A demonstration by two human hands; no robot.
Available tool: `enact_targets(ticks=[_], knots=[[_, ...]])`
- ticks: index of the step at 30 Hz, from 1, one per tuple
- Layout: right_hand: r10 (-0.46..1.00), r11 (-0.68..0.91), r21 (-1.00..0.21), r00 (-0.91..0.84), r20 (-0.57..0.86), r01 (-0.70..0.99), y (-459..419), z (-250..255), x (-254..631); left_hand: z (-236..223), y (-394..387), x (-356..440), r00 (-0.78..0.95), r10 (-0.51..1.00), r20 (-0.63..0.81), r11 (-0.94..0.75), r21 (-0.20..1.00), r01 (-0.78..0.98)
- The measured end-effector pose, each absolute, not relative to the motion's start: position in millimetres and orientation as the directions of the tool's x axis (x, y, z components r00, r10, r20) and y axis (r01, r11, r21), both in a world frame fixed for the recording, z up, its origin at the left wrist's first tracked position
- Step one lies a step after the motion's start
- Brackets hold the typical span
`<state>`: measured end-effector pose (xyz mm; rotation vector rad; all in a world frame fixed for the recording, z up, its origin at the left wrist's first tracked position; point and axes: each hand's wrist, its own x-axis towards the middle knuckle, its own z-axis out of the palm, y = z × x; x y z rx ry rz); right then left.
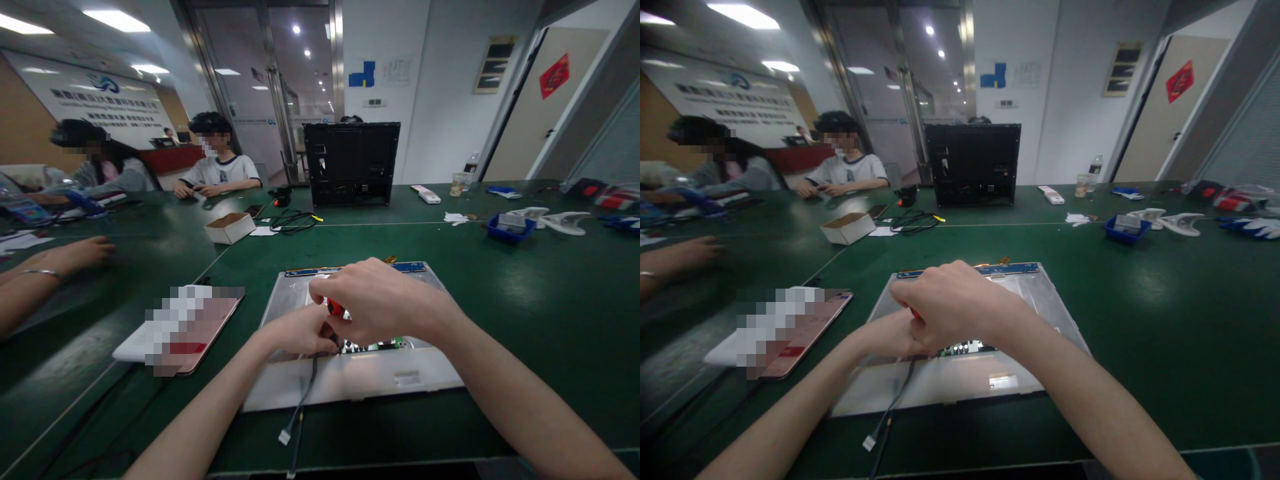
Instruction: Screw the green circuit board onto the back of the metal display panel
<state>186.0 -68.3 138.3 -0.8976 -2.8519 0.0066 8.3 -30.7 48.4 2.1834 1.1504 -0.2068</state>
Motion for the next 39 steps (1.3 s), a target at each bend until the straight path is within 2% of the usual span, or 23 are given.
enact_targets(ticks=[5,12,16,21,29,34,39], knots=[[0.609,0.792,-0.046,-0.781,0.138,0.609,-66.7,138.6,185.6,50.5,-34.1,7.7,0.648,0.651,-0.396,-0.405,0.541,0.737],[0.584,0.808,-0.022,-0.795,0.164,0.589,-67.4,136.5,185.5,45.0,-30.2,8.3,0.600,0.687,-0.410,-0.419,0.451,0.788],[0.551,0.833,-0.050,-0.819,0.159,0.551,-68.2,137.5,186.8,46.0,-28.9,7.2,0.621,0.672,-0.404,-0.432,0.467,0.772],[0.616,0.786,-0.038,-0.777,0.130,0.617,-66.9,138.3,185.4,51.3,-32.3,8.1,0.651,0.647,-0.396,-0.423,0.524,0.739],[0.552,0.834,-0.080,-0.820,0.152,0.546,-68.0,137.9,187.0,46.5,-31.6,8.9,0.600,0.694,-0.397,-0.421,0.452,0.786],[0.616,0.787,-0.068,-0.776,0.133,0.613,-66.7,138.0,185.5,50.5,-35.4,8.3,0.617,0.674,-0.406,-0.398,0.504,0.767],[0.602,0.797,-0.049,-0.785,0.143,0.602,-67.7,137.5,184.5,48.5,-33.4,9.6,0.588,0.697,-0.411,-0.409,0.446,0.796]])
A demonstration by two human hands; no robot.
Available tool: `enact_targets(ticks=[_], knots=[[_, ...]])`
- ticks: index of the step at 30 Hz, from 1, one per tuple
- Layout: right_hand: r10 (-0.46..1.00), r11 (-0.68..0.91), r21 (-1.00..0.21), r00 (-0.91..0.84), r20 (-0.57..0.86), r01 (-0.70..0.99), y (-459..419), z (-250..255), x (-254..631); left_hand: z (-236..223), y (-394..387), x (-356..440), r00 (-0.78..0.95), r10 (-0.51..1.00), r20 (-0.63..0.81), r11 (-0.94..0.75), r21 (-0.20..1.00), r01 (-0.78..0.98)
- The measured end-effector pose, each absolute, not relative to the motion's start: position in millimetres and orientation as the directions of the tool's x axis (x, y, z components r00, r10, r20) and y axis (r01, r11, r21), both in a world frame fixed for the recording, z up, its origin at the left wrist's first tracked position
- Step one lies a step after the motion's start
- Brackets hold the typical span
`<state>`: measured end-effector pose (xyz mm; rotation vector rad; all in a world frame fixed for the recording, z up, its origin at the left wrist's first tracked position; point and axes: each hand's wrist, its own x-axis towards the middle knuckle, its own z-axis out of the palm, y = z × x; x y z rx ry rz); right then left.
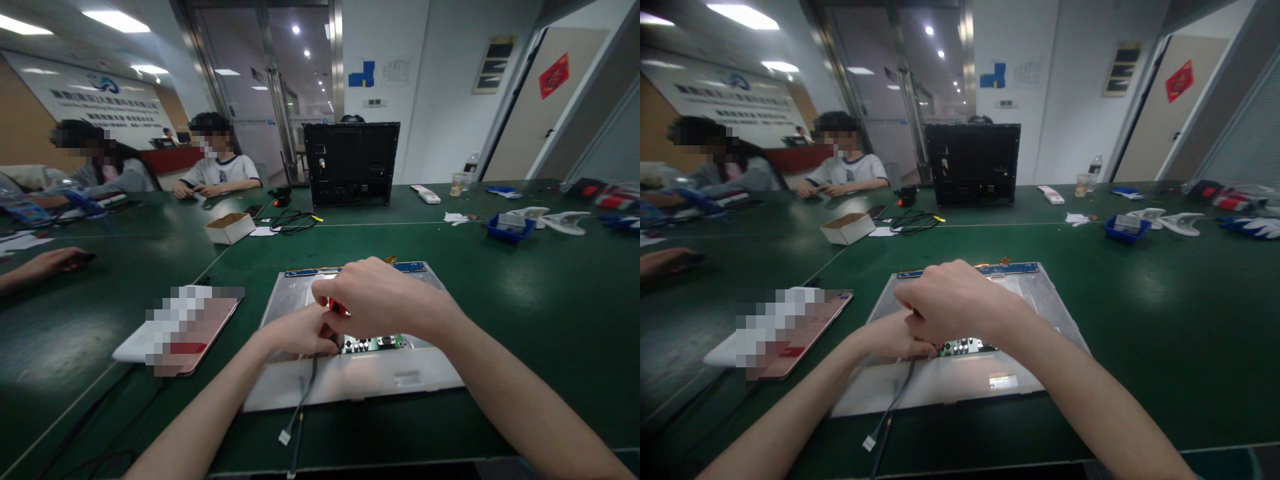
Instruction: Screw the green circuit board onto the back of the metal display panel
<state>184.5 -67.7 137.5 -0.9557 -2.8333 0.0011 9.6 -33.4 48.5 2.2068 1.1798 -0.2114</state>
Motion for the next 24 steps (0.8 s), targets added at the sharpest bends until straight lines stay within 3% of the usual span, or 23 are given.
enact_targets(ticks=[5,11,20,24], knots=[[0.545,0.839,-0.092,-0.828,0.133,0.537,-69,138,186,40,-28,6,0.608,0.689,-0.395,-0.456,0.417,0.787],[0.621,0.783,-0.074,-0.775,0.116,0.617,-67,139,185,44,-32,4,0.627,0.666,-0.403,-0.394,0.523,0.755],[0.571,0.821,-0.075,-0.810,0.129,0.567,-69,139,187,49,-31,10,0.593,0.691,-0.414,-0.417,0.442,0.794],[0.552,0.833,-0.081,-0.821,0.145,0.547,-68,139,188,50,-33,9,0.612,0.687,-0.392,-0.424,0.468,0.776]])
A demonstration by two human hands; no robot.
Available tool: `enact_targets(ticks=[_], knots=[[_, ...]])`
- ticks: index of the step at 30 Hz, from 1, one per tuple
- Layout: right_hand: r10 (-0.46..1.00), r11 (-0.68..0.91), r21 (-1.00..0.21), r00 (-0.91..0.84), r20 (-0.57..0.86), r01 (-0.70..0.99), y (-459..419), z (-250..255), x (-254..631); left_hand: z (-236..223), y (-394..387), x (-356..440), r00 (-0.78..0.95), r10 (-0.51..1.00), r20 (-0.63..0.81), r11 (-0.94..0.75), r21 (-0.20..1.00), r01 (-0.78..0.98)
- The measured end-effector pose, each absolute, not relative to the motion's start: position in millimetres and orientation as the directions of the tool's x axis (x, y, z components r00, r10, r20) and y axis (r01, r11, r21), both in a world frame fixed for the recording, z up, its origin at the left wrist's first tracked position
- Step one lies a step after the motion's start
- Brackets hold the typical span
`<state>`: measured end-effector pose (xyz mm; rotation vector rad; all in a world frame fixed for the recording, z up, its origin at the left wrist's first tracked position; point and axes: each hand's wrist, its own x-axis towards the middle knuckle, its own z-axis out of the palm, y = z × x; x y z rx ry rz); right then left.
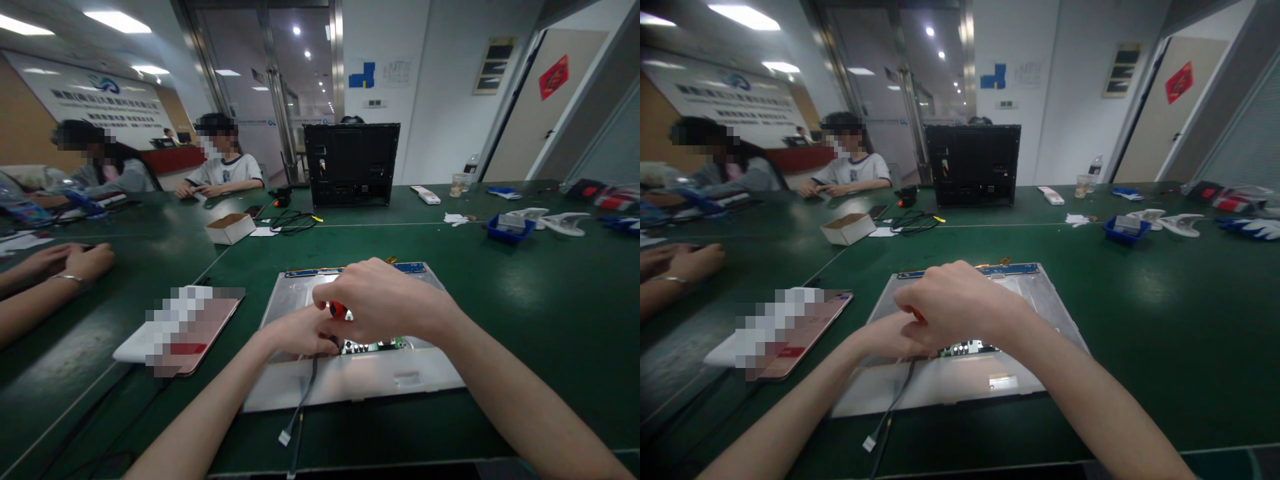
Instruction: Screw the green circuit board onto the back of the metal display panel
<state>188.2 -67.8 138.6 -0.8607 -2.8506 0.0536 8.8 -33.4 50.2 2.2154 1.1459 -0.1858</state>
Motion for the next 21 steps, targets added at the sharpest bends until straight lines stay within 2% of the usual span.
enact_targets(ticks=[5,13,21], knots=[[0.602,0.796,-0.035,-0.785,0.147,0.604,-65.9,137.7,186.5,51.8,-34.2,8.9,0.609,0.692,-0.388,-0.432,0.454,0.779],[0.541,0.841,-0.068,-0.830,0.135,0.537,-68.0,137.1,187.9,50.6,-32.1,10.2,0.578,0.692,-0.433,-0.428,0.399,0.811],[0.603,0.795,-0.035,-0.783,0.151,0.605,-65.8,138.6,185.9,49.9,-33.4,8.0,0.647,0.659,-0.383,-0.439,0.503,0.744]])
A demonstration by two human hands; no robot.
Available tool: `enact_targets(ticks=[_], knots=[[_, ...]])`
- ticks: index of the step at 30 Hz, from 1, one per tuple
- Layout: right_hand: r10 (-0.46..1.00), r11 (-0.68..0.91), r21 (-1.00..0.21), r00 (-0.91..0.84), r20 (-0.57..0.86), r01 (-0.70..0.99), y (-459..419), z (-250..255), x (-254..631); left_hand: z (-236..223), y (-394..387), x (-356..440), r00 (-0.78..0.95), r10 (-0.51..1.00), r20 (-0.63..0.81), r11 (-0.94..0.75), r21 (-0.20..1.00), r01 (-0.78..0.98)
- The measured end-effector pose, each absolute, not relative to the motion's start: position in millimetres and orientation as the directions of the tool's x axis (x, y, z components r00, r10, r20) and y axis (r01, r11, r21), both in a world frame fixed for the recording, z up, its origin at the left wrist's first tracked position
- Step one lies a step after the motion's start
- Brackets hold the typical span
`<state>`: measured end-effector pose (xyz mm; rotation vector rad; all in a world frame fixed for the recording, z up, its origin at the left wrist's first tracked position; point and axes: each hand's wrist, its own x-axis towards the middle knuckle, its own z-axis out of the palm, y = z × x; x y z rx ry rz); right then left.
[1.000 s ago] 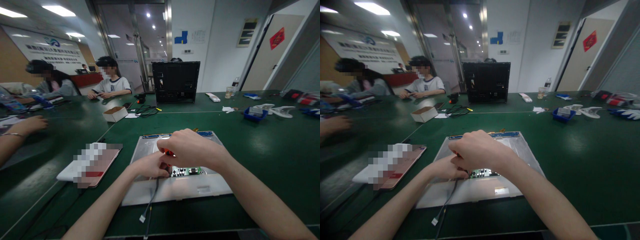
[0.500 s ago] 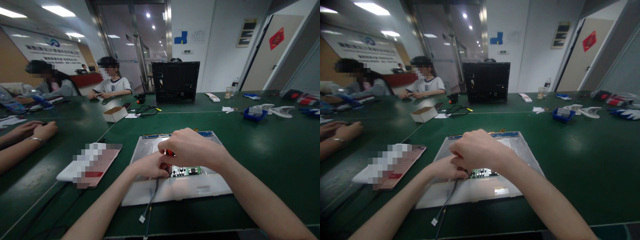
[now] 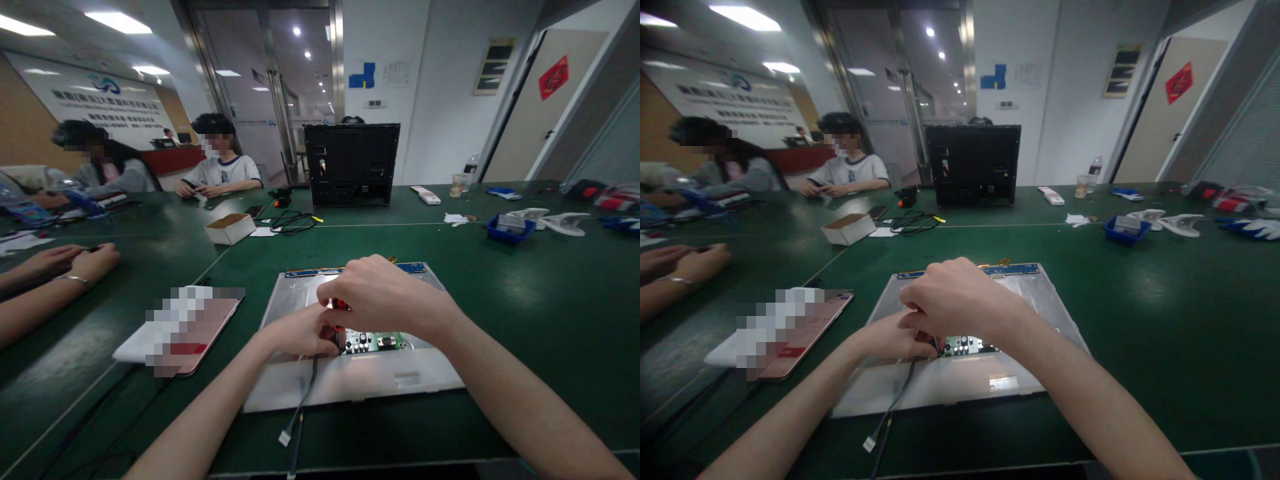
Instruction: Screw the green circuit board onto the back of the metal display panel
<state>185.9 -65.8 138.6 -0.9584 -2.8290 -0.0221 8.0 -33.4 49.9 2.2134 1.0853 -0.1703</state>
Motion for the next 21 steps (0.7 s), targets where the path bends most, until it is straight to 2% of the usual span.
enact_targets(ticks=[7,13,21], knots=[[0.545,0.838,-0.077,-0.829,0.127,0.540,-68.7,139.9,186.6,49.1,-31.3,8.1,0.595,0.681,-0.427,-0.398,0.467,0.790],[0.603,0.794,-0.031,-0.781,0.163,0.607,-66.1,136.5,186.1,48.0,-33.1,7.8,0.684,0.620,-0.385,-0.425,0.568,0.705],[0.578,0.814,-0.039,-0.802,0.150,0.579,-67.1,136.9,186.5,46.9,-30.8,8.2,0.697,0.619,-0.362,-0.494,0.511,0.704]])
